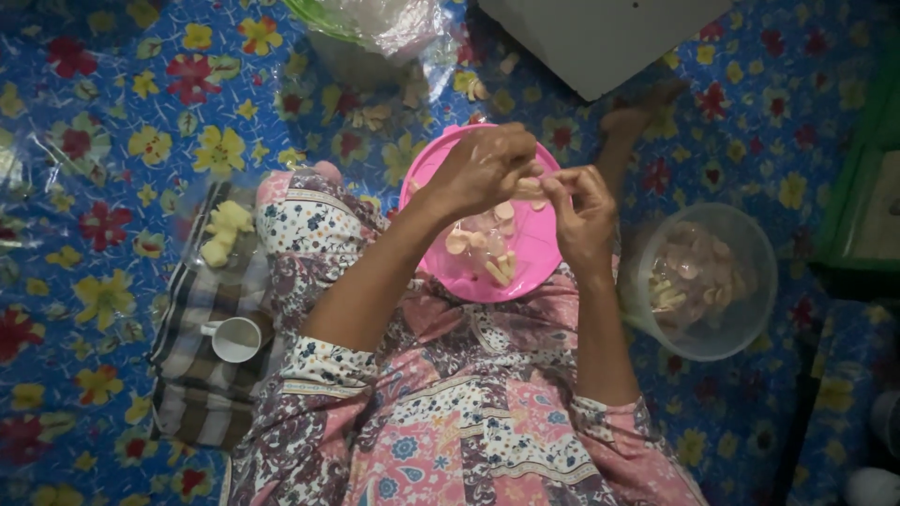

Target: Manually sorting and preparing small food items by placing them onto a plate

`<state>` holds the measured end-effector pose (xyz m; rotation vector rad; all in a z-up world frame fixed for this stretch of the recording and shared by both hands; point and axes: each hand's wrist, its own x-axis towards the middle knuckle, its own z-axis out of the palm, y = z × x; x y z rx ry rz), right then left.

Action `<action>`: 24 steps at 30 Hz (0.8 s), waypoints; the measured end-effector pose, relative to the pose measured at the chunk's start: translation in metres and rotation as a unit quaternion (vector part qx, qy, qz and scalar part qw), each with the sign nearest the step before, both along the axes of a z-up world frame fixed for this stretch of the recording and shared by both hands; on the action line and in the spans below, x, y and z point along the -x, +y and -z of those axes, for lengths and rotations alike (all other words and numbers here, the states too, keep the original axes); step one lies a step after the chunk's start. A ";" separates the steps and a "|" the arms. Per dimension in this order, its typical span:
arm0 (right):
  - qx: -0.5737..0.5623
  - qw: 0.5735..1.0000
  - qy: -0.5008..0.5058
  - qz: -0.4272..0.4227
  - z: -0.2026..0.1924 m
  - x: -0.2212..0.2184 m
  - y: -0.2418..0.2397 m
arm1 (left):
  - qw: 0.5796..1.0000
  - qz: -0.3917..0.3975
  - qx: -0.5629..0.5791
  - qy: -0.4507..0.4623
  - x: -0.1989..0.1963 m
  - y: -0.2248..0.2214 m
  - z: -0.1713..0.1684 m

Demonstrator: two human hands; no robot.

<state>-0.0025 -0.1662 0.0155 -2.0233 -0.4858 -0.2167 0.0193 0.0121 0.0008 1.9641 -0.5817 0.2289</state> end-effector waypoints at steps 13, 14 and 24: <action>-0.013 0.998 -0.002 0.061 0.014 -0.021 -0.018 | 0.999 -0.031 -0.008 -0.013 -0.025 -0.011 -0.006; -0.019 0.998 -0.001 0.062 0.012 -0.023 -0.017 | 0.999 -0.041 0.014 -0.016 -0.027 -0.012 -0.005; -0.030 0.991 0.078 0.103 0.017 -0.028 -0.024 | 0.997 -0.079 -0.005 0.022 -0.035 -0.023 -0.017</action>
